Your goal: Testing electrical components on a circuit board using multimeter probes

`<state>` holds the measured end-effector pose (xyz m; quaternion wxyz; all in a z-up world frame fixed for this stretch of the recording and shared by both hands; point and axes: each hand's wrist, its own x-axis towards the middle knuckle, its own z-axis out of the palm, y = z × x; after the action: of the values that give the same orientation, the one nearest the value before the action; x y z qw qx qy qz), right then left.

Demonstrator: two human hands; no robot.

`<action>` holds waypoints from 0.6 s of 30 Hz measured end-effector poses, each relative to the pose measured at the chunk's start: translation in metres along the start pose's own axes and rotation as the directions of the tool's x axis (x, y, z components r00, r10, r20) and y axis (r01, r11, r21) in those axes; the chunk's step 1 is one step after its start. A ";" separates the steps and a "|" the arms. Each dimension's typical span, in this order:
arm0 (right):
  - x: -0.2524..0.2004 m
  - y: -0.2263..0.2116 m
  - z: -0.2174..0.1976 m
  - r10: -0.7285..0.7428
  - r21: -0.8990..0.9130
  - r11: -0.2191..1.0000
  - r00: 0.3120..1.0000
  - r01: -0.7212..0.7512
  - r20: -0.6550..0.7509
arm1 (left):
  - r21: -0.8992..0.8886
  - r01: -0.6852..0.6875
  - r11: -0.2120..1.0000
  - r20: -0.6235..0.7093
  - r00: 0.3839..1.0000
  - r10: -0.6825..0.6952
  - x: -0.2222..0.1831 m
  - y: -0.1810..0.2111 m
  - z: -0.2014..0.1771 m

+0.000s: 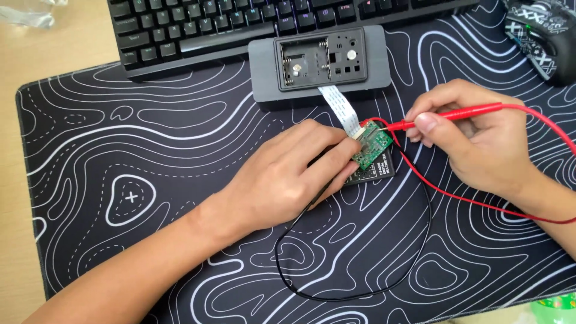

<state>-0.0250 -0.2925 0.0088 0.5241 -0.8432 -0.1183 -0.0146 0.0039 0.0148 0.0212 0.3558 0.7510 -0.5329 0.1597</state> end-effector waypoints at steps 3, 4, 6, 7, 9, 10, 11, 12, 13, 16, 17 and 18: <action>-0.001 -0.002 0.003 -0.043 -0.010 0.999 0.999 0.043 -0.010 | -0.007 0.002 1.000 0.009 1.000 -0.002 -0.001 0.000 0.001; 0.000 -0.003 0.004 -0.050 -0.009 0.999 0.999 0.050 -0.001 | -0.005 0.008 1.000 0.013 1.000 -0.007 0.000 0.000 0.000; 0.002 -0.002 0.003 -0.062 -0.011 0.998 0.998 0.062 0.003 | 0.000 0.006 1.000 0.015 1.000 -0.006 0.001 0.000 -0.001; 0.003 0.001 0.001 -0.049 0.015 0.999 0.999 0.049 0.008 | -0.002 0.006 1.000 0.014 1.000 -0.005 0.001 0.000 -0.001; 0.005 0.003 0.001 -0.033 0.046 0.998 0.999 0.033 0.012 | -0.006 0.006 1.000 0.018 1.000 -0.006 0.001 0.000 -0.001; 0.005 0.002 0.001 -0.058 0.035 0.998 0.998 0.058 0.016 | 0.001 0.003 1.000 0.016 1.000 -0.003 0.001 0.000 0.000; 0.005 0.002 0.001 -0.083 0.024 0.996 0.996 0.083 0.020 | 0.007 0.000 1.000 0.014 1.000 0.000 0.001 0.000 0.000; 0.004 0.000 0.003 -0.086 0.023 0.996 0.996 0.086 0.016 | 0.008 -0.005 1.000 0.014 1.000 0.005 0.001 0.000 -0.001; 0.004 -0.001 0.004 -0.073 0.039 0.997 0.997 0.072 0.022 | 0.005 0.001 1.000 0.016 1.000 -0.001 0.002 0.001 -0.002; 0.006 0.001 0.002 -0.058 0.066 0.996 0.998 0.056 0.031 | 0.003 -0.002 1.000 0.014 1.000 0.002 0.003 0.001 -0.003; 0.007 0.003 0.001 -0.052 0.081 0.996 0.998 0.049 0.041 | 0.004 -0.005 1.000 0.011 1.000 0.005 0.003 0.001 -0.002; 0.007 0.001 0.002 -0.047 0.085 0.995 0.998 0.044 0.033 | -0.001 -0.008 1.000 0.019 1.000 0.008 0.003 0.002 -0.003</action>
<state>-0.0180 -0.2899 0.0076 0.5565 -0.8176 -0.1473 -0.0068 0.0041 0.0146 0.0262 0.3505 0.7500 -0.5395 0.1535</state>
